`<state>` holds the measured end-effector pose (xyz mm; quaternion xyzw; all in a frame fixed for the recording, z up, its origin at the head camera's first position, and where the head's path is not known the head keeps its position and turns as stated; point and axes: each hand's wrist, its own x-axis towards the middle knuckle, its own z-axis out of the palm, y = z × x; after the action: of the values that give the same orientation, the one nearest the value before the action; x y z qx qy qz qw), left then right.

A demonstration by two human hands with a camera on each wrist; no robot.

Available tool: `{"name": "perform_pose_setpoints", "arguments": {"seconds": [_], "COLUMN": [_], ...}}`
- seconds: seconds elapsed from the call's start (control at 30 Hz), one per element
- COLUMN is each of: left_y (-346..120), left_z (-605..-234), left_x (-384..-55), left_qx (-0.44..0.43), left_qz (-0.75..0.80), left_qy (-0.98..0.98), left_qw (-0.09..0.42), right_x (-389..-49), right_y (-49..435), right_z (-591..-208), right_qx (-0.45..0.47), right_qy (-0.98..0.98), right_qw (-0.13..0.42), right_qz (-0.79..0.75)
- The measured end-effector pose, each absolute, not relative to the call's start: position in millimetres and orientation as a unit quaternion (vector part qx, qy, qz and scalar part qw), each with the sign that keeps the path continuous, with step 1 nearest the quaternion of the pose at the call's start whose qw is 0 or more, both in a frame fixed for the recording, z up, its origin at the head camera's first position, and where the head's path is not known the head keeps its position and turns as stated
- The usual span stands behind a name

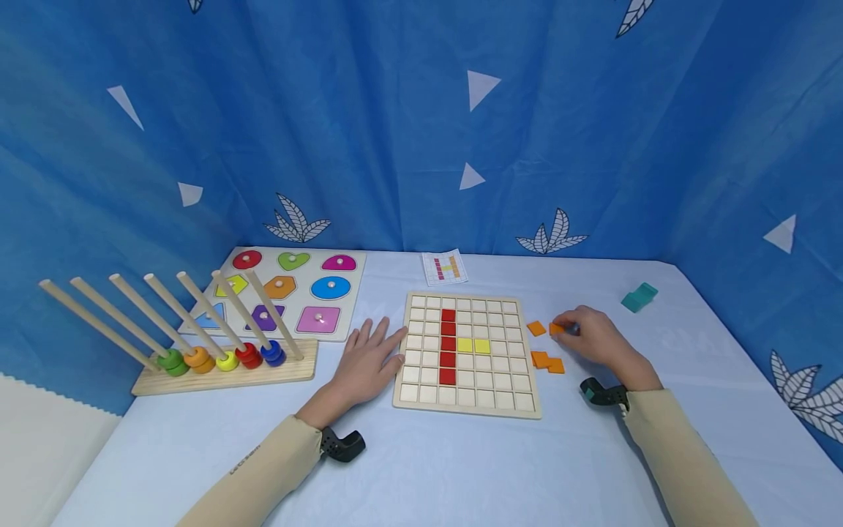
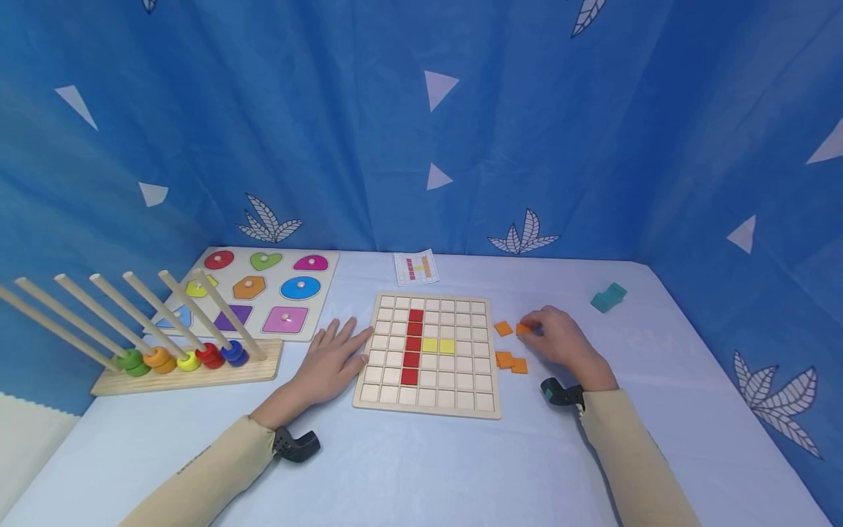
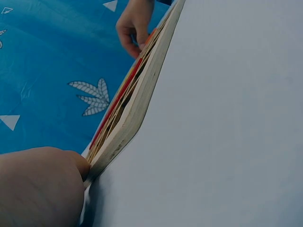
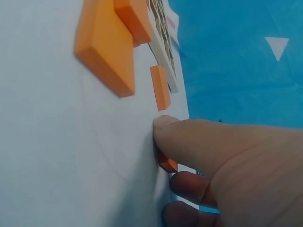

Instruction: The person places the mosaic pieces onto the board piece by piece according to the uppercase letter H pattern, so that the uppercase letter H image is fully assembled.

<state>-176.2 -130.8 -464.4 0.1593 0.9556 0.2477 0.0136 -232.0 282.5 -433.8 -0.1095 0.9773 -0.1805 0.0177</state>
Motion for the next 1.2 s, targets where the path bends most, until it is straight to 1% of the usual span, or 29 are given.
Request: {"name": "perform_pose_setpoints", "arguments": {"seconds": [0.47, 0.9, 1.2], "left_y": [-128, -129, -132], "left_z": [-465, -465, -467], "left_x": [-178, -177, -177], "left_qx": [0.159, 0.167, 0.159], "left_qz": [0.246, 0.25, 0.243], "left_qy": [0.956, 0.954, 0.957], "left_qw": [0.02, 0.001, 0.013], "right_x": [-229, -229, -231], "right_y": [285, 283, 277], "right_z": [-427, -425, -423], "right_qx": [-0.107, -0.115, -0.123], "right_qy": [0.978, 0.978, 0.976], "right_qw": [0.031, 0.036, 0.044], "right_qz": [-0.176, -0.169, -0.176]}}
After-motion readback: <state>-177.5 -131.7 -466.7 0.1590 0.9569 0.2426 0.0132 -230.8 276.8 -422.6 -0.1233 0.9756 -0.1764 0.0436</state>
